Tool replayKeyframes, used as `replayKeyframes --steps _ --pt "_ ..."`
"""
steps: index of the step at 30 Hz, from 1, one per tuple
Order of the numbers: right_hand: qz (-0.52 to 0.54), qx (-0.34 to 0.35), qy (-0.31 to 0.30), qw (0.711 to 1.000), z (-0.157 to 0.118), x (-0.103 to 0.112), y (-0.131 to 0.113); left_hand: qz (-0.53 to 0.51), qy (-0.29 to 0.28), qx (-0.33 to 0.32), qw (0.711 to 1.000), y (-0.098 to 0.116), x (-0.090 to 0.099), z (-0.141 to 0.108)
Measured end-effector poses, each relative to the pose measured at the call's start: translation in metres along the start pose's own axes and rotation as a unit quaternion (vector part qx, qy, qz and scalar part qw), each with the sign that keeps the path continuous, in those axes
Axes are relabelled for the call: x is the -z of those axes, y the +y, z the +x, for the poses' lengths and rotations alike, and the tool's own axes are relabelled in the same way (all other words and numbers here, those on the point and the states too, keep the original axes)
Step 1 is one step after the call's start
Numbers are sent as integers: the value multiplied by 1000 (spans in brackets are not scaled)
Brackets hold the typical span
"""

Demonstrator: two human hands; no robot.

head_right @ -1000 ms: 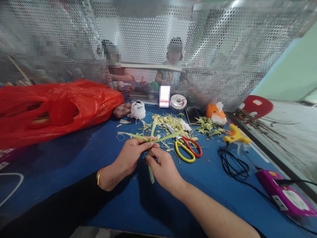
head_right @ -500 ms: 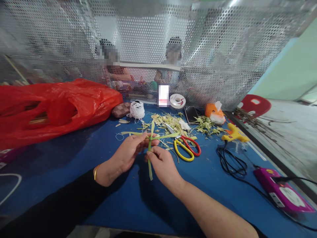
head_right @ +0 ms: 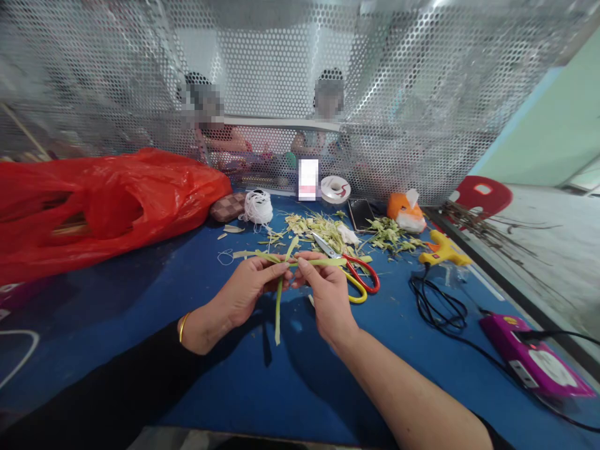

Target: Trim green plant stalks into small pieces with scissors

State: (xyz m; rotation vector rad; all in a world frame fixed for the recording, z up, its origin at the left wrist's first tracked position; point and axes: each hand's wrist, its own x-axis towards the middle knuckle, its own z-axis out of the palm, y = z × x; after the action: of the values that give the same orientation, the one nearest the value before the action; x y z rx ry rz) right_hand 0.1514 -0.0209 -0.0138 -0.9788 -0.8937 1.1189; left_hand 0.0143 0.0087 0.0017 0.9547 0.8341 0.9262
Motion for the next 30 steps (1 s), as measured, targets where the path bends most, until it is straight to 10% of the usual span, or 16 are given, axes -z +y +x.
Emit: replayKeyframes --steps 16,30 --pt "-232 228 -59 944 -22 -3 -4 -7 24 -14 1000 -7 3 6" --pt "-224 207 17 952 -12 1 -17 3 -5 -6 1000 5 7 3"
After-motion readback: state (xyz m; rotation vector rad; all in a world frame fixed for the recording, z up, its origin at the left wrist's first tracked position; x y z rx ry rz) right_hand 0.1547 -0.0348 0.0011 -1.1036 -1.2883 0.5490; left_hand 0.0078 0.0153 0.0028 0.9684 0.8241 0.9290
